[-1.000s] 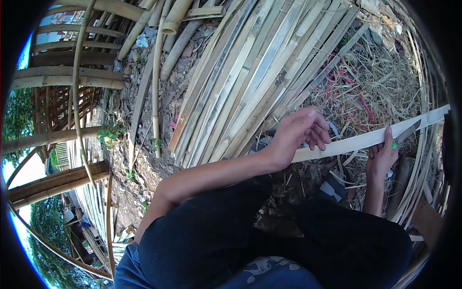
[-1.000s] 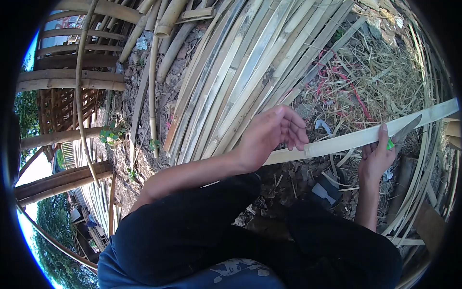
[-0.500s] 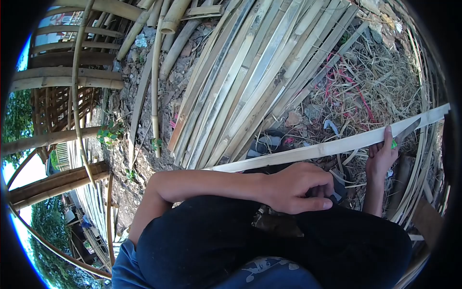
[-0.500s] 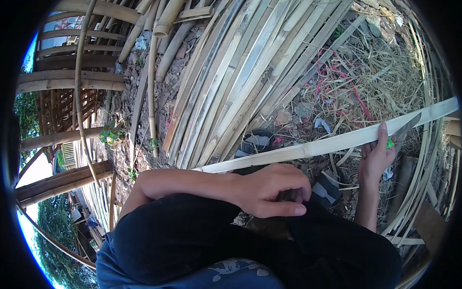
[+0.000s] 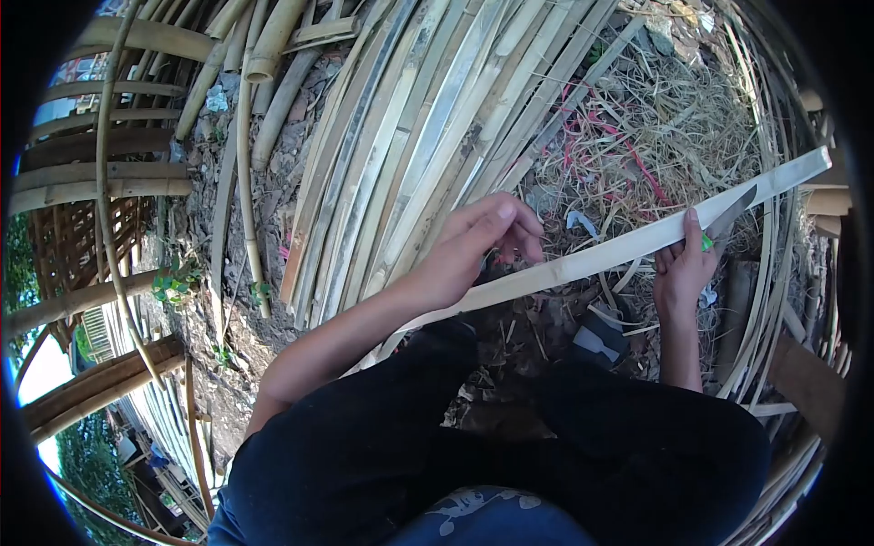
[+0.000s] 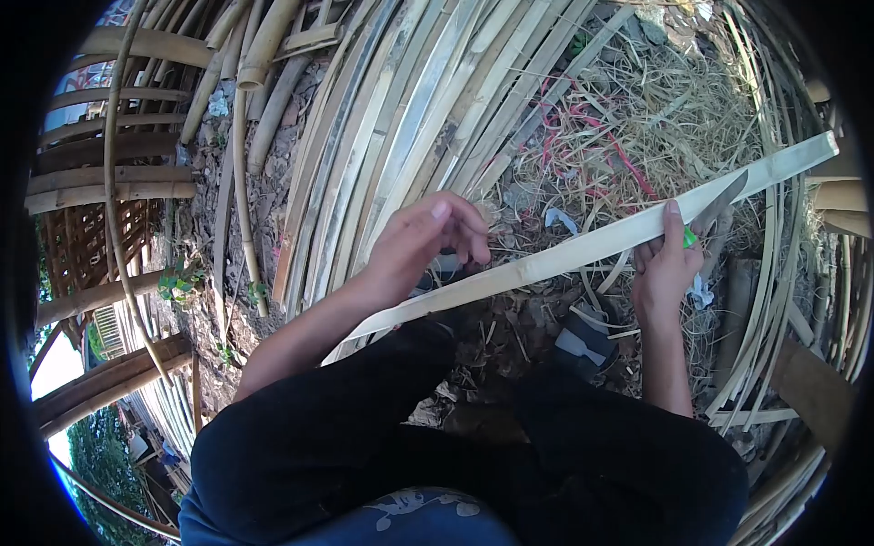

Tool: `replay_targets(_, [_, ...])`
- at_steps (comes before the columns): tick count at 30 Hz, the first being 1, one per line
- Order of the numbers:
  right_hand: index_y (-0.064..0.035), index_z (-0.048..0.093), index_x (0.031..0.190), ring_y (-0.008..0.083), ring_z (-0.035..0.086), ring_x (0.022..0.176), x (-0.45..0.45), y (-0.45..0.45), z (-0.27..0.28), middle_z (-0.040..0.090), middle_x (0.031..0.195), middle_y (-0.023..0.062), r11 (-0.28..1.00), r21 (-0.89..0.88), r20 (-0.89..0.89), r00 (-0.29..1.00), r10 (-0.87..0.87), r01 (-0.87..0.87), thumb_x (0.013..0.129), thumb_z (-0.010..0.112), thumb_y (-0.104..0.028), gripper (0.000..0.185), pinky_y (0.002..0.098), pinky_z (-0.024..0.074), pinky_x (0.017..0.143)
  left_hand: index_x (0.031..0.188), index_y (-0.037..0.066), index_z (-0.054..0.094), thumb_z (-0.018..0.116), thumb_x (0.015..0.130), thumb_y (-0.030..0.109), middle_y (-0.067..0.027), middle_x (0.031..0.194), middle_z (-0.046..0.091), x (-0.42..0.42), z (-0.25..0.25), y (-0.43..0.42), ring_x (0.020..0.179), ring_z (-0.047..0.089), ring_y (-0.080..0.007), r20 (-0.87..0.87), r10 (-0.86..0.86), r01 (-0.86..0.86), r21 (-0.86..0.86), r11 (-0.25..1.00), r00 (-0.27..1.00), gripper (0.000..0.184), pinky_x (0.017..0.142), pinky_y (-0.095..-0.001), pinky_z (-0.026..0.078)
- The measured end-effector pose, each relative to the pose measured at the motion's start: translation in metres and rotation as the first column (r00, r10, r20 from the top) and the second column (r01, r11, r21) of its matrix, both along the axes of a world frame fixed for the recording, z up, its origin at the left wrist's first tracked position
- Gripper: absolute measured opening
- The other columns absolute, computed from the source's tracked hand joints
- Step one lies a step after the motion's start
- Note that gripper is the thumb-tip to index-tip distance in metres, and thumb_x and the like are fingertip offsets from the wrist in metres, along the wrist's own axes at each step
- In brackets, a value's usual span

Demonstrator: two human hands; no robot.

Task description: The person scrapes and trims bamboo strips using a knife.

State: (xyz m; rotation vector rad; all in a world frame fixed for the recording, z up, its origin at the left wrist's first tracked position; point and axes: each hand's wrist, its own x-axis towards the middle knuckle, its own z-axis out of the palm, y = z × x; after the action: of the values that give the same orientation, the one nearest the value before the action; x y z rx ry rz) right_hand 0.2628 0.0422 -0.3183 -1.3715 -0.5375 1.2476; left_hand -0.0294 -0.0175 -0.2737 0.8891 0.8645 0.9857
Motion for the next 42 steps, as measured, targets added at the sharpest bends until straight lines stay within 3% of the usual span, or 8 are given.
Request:
replay_targets(3, [-0.0120, 0.053, 0.083, 0.0008, 0.032, 0.044, -0.001, 0.005, 0.011, 0.041, 0.058, -0.0098, 1.000, -0.002, -0.038, 0.999, -0.012, 0.012, 0.100, 0.064, -0.024, 0.023, 0.0235, 0.0208, 0.041, 0.114, 0.001, 0.059, 0.041, 0.108, 0.040, -0.0097, 0.102, 0.065, -0.017, -0.023, 0.001, 0.097, 0.062, -0.0159, -0.395, 0.050, -0.014, 0.094, 0.996, 0.917, 0.043, 0.092, -0.0320, 0.045])
replay_targets(5, [-0.0122, 0.052, 0.082, 0.0017, 0.030, 0.044, 0.001, 0.012, 0.023, 0.037, 0.056, -0.0099, 0.996, -0.058, -0.002, 0.997, -0.074, 0.074, 0.100, 0.062, -0.023, 0.024, 0.0240, 0.0207, 0.041, 0.112, 0.002, 0.059, 0.040, 0.108, 0.040, -0.0086, 0.097, 0.065, -0.026, -0.029, -0.005, 0.091, 0.062, -0.0151, -0.624, -0.237, 0.259, -0.058, 0.964, 0.745, 0.043, 0.082, -0.0319, 0.048])
replay_targets(11, [-0.0139, 0.044, 0.077, 0.0044, 0.026, 0.043, 0.021, 0.030, 0.032, 0.029, 0.056, -0.0089, 0.999, -0.009, -0.042, 0.999, 0.033, -0.034, 0.102, 0.059, -0.028, 0.032, 0.0249, 0.0210, 0.041, 0.100, 0.003, 0.057, 0.042, 0.109, 0.033, -0.0045, 0.074, 0.059, -0.012, -0.004, -0.009, 0.063, 0.057, -0.0111, -0.310, -0.568, 0.435, -0.403, 0.805, 0.763, 0.034, 0.060, -0.0288, 0.047])
replay_targets(21, [0.0004, 0.058, 0.098, 0.0036, 0.034, 0.056, -0.024, -0.041, 0.021, 0.039, 0.064, -0.0049, 0.866, 0.084, 0.346, 0.829, 0.439, -0.493, 0.109, 0.032, -0.037, 0.047, 0.0238, 0.0263, 0.051, 0.097, 0.002, 0.056, 0.043, 0.108, 0.028, -0.0016, 0.064, 0.056, -0.001, 0.008, -0.006, 0.050, 0.054, -0.0097, -0.553, -0.352, 0.226, -0.284, 0.932, 0.756, 0.031, 0.049, -0.0269, 0.045])
replay_targets(26, [0.0016, 0.058, 0.096, 0.0093, 0.041, 0.053, -0.017, -0.036, 0.009, 0.043, 0.060, -0.0003, 0.849, 0.160, 0.517, 0.776, 0.362, -0.503, 0.107, 0.040, -0.023, 0.032, 0.0297, 0.0324, 0.051, 0.095, 0.002, 0.056, 0.047, 0.108, 0.026, -0.0020, 0.064, 0.057, -0.001, 0.006, -0.010, 0.050, 0.056, -0.0093, -0.575, -0.330, 0.226, -0.247, 0.942, 0.748, 0.029, 0.048, -0.0265, 0.045])
replay_targets(29, [0.0003, 0.057, 0.092, 0.0305, 0.061, 0.055, -0.024, -0.043, 0.000, 0.057, 0.063, 0.0149, 0.715, 0.124, 0.743, 0.542, 0.393, -0.688, 0.100, 0.053, -0.018, 0.020, 0.0395, 0.0450, 0.053, 0.096, 0.002, 0.056, 0.050, 0.107, 0.025, -0.0013, 0.065, 0.057, 0.000, 0.005, -0.014, 0.051, 0.056, -0.0087, -0.525, -0.353, 0.242, -0.269, 0.932, 0.774, 0.026, 0.048, -0.0256, 0.045])
replay_targets(37, [-0.0028, 0.052, 0.082, 0.0302, 0.059, 0.054, -0.015, -0.049, -0.011, 0.054, 0.066, 0.0108, 0.502, 0.040, 0.994, 0.085, 0.067, -0.864, 0.090, 0.067, -0.032, 0.034, 0.0416, 0.0483, 0.050, 0.091, 0.002, 0.053, 0.052, 0.106, 0.025, -0.0015, 0.059, 0.055, 0.007, 0.017, -0.025, 0.047, 0.051, -0.0083, -0.644, -0.352, 0.362, -0.124, 0.924, 0.679, 0.027, 0.044, -0.0270, 0.041])
replay_targets(42, [-0.0045, 0.052, 0.076, 0.0262, 0.058, 0.052, -0.009, -0.042, 0.000, 0.053, 0.063, 0.0088, 0.523, 0.055, 0.998, 0.045, -0.032, -0.850, 0.089, 0.067, -0.039, 0.040, 0.0386, 0.0478, 0.046, 0.092, 0.000, 0.055, 0.052, 0.105, 0.023, -0.0092, 0.061, 0.060, 0.014, 0.030, -0.025, 0.053, 0.061, -0.0234, -0.710, -0.364, 0.359, -0.166, 0.918, 0.603, 0.026, 0.052, -0.0373, 0.045])
